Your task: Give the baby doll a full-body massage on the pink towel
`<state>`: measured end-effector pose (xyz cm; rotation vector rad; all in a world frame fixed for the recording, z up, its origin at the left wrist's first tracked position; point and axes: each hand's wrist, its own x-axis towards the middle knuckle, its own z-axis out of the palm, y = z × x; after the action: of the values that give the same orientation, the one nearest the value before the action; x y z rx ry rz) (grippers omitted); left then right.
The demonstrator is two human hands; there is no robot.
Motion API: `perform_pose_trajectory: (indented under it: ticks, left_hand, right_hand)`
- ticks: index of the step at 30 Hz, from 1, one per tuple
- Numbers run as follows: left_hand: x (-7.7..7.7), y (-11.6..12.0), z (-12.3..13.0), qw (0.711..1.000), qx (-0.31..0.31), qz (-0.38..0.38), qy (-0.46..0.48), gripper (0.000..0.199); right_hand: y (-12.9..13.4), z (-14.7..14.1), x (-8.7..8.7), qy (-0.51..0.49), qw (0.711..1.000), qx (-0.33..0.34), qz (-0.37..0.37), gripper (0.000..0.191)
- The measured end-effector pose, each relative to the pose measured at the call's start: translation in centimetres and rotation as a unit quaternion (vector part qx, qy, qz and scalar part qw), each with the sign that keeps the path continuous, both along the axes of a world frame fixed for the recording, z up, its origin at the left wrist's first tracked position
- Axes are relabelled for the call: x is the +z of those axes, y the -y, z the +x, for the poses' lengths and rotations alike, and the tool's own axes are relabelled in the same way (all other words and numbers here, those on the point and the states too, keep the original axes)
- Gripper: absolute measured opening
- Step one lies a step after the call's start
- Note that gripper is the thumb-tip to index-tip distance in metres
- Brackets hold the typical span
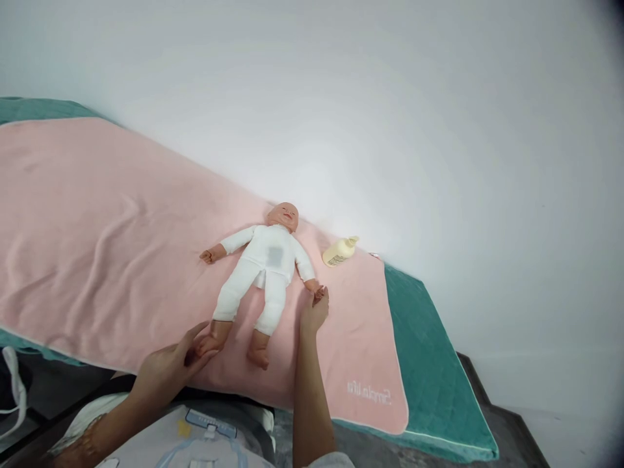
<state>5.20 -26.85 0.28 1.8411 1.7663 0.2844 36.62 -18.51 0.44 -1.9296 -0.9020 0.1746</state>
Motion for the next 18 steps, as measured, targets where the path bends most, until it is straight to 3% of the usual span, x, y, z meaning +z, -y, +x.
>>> perform_pose_trajectory:
  ticks: [10,18]
  left_hand:
    - [2.1,-0.5,-0.1,0.996,-0.048,-0.033,-0.064,0.068]
    - [0.5,-0.3,-0.1,0.997,-0.017,0.038,0.06,0.039]
  right_hand:
    - [-0.1,-0.1,-0.1,0.01,1.0,-0.007,-0.017,0.057]
    - [-0.5,0.7,-2.1,0.041,0.997,-0.049,-0.035,0.078]
